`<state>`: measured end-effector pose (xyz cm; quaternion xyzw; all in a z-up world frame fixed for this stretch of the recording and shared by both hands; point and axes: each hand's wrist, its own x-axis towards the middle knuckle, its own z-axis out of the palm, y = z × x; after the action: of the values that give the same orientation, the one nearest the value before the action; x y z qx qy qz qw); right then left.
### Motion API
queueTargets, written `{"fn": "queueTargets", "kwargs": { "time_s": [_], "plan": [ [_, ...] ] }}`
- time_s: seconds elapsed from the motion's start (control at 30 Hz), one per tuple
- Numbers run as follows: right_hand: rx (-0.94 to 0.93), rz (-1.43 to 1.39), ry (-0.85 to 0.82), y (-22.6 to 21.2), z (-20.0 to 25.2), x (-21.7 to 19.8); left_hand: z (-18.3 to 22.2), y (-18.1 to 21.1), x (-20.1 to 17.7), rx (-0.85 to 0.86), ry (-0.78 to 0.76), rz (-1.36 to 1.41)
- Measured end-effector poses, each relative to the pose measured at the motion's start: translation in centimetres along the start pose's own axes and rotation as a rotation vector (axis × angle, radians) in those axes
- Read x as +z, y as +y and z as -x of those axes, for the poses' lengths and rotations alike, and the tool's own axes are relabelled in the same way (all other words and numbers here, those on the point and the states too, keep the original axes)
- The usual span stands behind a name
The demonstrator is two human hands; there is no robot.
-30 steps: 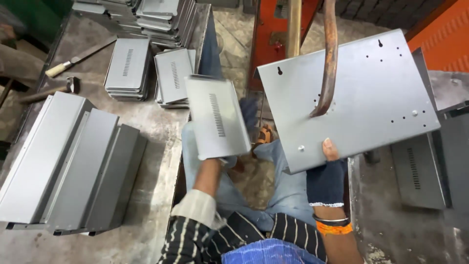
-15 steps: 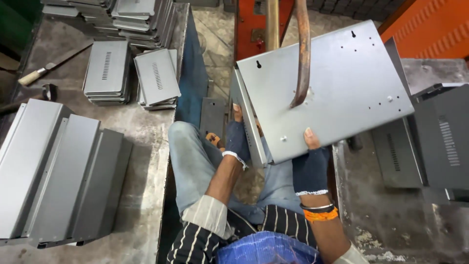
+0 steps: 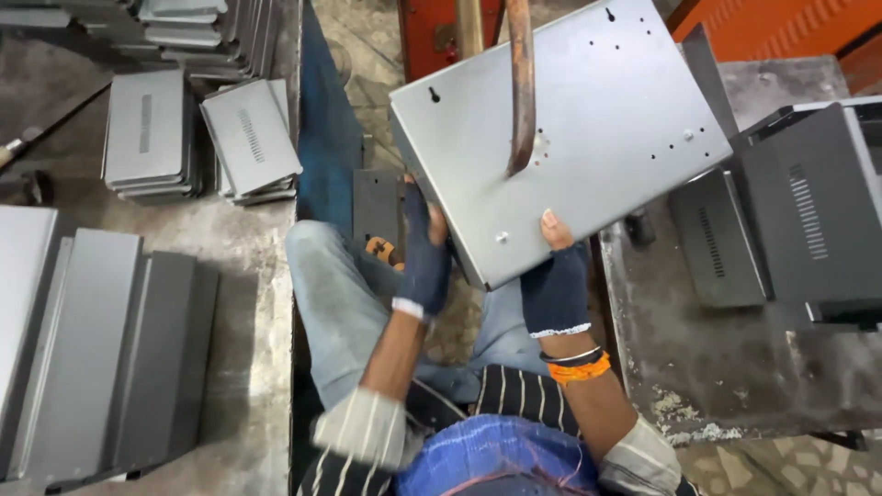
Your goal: Spot welding metal enclosure parts and using a hammer to adjust or straighten them.
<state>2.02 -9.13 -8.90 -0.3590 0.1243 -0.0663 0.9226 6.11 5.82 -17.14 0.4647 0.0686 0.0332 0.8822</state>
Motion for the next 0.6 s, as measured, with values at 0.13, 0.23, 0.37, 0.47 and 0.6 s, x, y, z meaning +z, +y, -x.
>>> {"fn": "queueTargets", "kwargs": {
  "time_s": [0.13,0.23,0.37,0.47,0.6],
  "plan": [
    [-0.008,0.032,-0.037,-0.5,-2.1,-0.7,1.7,-0.8,-0.5,0.488,-0.181,-0.45],
    [0.027,0.007,-0.055,-1.3,-3.6,-0.2,2.2,3.8,2.5,0.203,-0.392,-0.233],
    [0.002,-0.007,-0.063,-2.5,-5.4,1.1,-1.2,2.9,3.2,0.116,-0.422,-0.206],
    [-0.023,-0.014,-0.069,-2.4,-7.0,0.9,-3.0,2.3,3.5,0.19,-0.446,-0.232],
    [-0.028,-0.039,-0.092,-2.3,-8.5,0.2,-4.9,1.9,3.5,0.256,-0.451,-0.313]
  ]
}}
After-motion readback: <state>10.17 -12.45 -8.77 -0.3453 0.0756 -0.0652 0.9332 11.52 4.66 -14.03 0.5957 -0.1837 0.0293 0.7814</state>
